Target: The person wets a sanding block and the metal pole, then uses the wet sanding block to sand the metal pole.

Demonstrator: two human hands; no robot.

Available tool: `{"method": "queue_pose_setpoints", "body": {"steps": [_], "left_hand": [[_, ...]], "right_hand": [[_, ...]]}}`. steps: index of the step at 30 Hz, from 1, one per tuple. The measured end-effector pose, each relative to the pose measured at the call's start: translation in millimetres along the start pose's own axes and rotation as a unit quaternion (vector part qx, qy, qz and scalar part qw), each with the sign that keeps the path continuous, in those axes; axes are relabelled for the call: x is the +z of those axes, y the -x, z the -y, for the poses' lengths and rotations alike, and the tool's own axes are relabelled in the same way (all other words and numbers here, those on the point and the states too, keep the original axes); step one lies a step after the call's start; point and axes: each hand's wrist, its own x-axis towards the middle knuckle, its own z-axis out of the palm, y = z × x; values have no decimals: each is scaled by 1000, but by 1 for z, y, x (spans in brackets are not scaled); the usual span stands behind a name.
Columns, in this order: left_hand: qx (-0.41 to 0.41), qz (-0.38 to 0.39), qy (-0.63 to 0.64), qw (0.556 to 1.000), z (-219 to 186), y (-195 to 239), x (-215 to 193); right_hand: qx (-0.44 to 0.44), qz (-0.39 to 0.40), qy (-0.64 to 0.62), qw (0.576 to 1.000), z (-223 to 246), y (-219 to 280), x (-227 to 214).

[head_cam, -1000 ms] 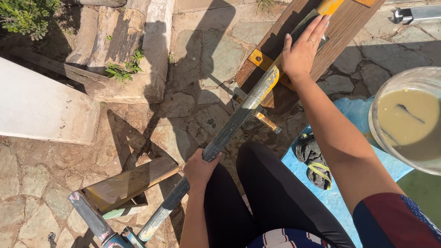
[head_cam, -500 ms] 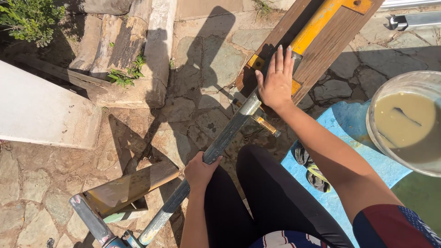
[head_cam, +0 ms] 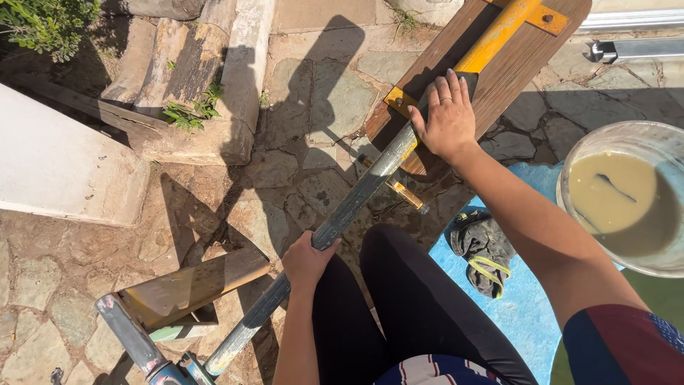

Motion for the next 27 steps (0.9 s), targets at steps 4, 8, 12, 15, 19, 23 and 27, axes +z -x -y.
{"method": "queue_pose_setpoints", "body": {"steps": [4,8,12,15,19,23,27], "left_hand": [[2,-4,6,1000,-2,3,-2],[-1,-4,0,1000,0,5,3],[-5,-3,-3,1000,1,9,3],[0,-5,2,1000,-1,4,0],[2,-16,7,1000,-3,0,2],[1,-8,9,1000,3,0,7],[8,-8,13,1000,2,3,3]], "right_hand": [[-43,100,-12,994,41,24,-25],[-129,-56,-10,990,16,15,6],[-196,-97,-33,975,34,46,-4],[-177,-142,-3,974,-8,12,-13],[-80,-125,-5,989,22,27,-14],[-171,-37,-95,980,63,63,-3],[103,0,-153,983,9,7,-19]]}}
